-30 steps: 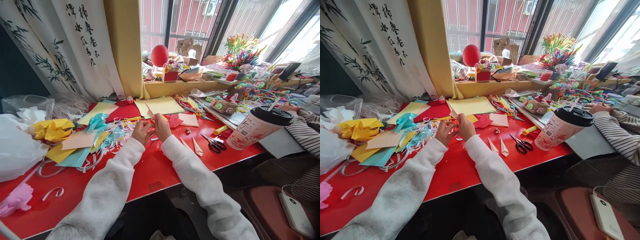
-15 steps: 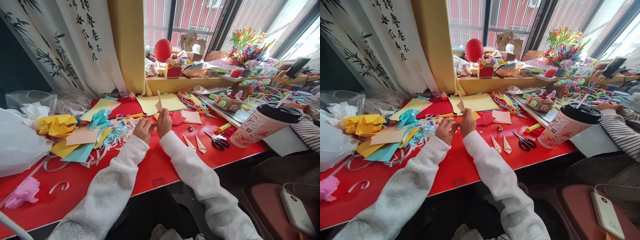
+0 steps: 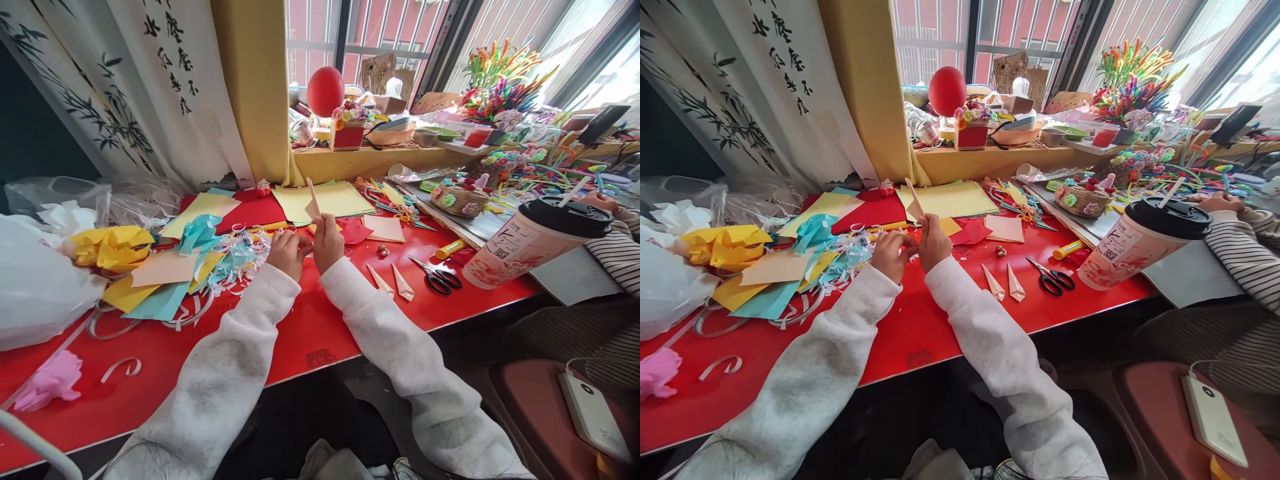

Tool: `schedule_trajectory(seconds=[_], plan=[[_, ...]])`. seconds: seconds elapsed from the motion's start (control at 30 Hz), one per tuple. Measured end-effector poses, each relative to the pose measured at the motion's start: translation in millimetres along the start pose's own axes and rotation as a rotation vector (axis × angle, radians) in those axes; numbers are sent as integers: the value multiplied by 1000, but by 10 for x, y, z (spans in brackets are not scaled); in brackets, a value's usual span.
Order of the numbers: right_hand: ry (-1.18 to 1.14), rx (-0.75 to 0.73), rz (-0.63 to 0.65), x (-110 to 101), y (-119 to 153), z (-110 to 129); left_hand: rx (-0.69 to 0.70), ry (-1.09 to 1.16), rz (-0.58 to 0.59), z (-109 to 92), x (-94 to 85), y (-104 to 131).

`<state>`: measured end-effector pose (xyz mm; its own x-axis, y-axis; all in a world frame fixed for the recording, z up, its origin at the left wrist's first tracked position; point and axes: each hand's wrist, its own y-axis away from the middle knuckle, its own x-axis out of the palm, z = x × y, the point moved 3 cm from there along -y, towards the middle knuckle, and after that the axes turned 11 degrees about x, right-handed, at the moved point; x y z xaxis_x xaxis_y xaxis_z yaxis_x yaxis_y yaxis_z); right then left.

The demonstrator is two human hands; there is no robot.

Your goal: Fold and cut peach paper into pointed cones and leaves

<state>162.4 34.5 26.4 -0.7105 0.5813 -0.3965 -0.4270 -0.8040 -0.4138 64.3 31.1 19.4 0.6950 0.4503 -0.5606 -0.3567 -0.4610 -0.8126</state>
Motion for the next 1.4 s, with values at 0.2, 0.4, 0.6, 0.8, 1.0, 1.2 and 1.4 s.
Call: schedule_trajectory(seconds=[0.2,0.4,0.6,0.8,1.0,1.2,1.4], plan=[[-41,14,77,56,-35,-44,77,-160,9,-42,17,25],[-194,49,281,149,-118,-163,275,-403,56,-101,-25,12],[-128,76,330,199,-127,-157,455,-434,111,-140,-51,-8],[-40,143,214,144,-287,-330,406,-302,31,-171,-284,20],[-16,94,33,8,-321,-343,132,-95,-91,54,-453,-115],[139,23,137,81,-116,-211,-219,371,-114,189,-364,-122],[131,15,208,65,35,-98,-434,645,-142,186,-358,-94]])
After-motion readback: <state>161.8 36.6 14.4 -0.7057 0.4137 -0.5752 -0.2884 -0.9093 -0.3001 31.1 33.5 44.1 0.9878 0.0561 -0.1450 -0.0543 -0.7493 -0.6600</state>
